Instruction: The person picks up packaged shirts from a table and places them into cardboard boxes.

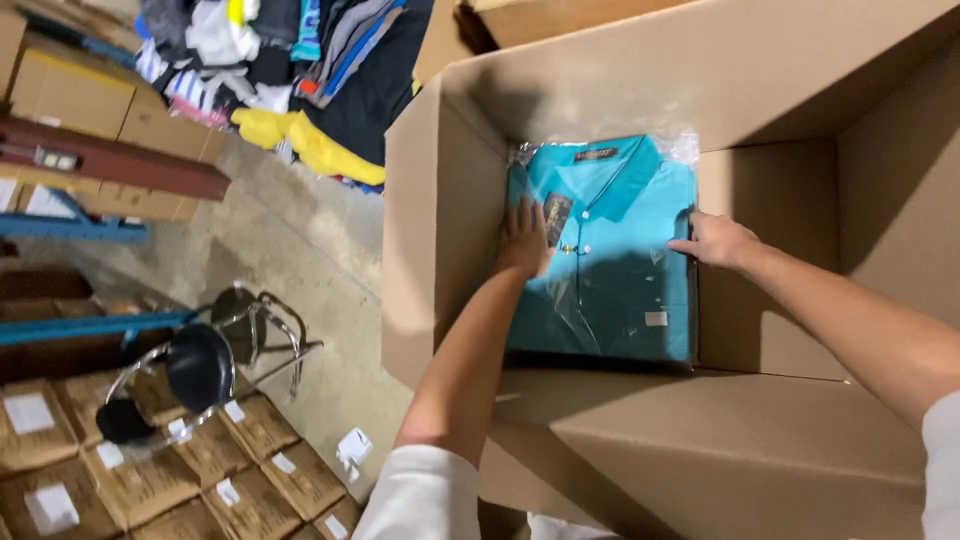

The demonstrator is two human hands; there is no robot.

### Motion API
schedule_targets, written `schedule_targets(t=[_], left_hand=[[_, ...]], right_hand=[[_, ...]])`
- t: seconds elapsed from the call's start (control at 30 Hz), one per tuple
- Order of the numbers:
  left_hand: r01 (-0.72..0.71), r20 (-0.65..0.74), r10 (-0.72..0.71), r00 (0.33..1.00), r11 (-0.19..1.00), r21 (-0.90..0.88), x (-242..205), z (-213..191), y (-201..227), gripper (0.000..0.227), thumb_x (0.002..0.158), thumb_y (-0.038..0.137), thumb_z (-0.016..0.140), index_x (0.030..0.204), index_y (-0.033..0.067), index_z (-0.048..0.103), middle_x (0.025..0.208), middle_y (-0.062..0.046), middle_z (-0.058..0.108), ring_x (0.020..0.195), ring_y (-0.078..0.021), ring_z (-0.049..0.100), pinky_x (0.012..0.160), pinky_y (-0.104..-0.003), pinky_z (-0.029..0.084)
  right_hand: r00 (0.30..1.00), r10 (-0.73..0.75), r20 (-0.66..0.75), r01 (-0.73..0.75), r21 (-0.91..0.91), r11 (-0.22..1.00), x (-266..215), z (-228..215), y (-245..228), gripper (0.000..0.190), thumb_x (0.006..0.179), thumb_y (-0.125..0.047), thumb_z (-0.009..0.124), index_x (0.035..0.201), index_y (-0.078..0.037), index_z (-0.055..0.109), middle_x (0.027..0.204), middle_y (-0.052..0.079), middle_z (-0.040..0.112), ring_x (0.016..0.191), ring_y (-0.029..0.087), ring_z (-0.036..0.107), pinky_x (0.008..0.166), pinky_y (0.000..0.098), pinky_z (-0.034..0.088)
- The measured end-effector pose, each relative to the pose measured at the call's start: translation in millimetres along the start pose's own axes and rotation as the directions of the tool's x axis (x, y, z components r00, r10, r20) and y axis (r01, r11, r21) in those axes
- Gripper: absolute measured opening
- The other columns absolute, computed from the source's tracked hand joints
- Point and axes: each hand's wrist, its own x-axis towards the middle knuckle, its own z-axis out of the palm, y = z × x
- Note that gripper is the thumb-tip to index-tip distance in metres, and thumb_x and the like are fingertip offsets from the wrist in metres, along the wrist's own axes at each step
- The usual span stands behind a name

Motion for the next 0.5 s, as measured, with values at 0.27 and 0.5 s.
schedule_targets(t=[0.27, 0.5], left_hand=[[0.281, 0.698, 0.133, 0.704, 0.85, -0.446, 24, 23, -6, 0.083, 0.111, 0.047, 0.046, 0.171, 0.0088, 0.003, 0.176, -0.023, 0.0, 0.163, -0.0425, 0.003, 0.13, -0.06, 0.022], [0.092, 0.447, 0.189, 0.874, 0.84, -0.535, 39, -95, -14, 0.037, 0.093, 0.039, 0.067, 0.116, 0.0122, 0.075, 0.114, -0.014, 0.076, 0.117, -0.036, 0.072, 0.104, -0.051, 0.056]], right_hand=[[0.986, 0.135, 0.093, -0.123, -0.13, 0.984, 1, -8, 8, 0.074, 0.094, -0.073, 0.06, 0.131, -0.01, 0.068, 0.103, 0.003, 0.087, 0.111, 0.033, 0.078, 0.093, 0.0537, 0.062], [0.981, 0.188, 0.053, -0.161, -0.321, 0.933, -63, -47, -52, 0.063, 0.104, -0.063, 0.043, 0.139, -0.017, 0.067, 0.137, 0.011, 0.075, 0.133, 0.032, 0.068, 0.106, 0.0552, 0.055]])
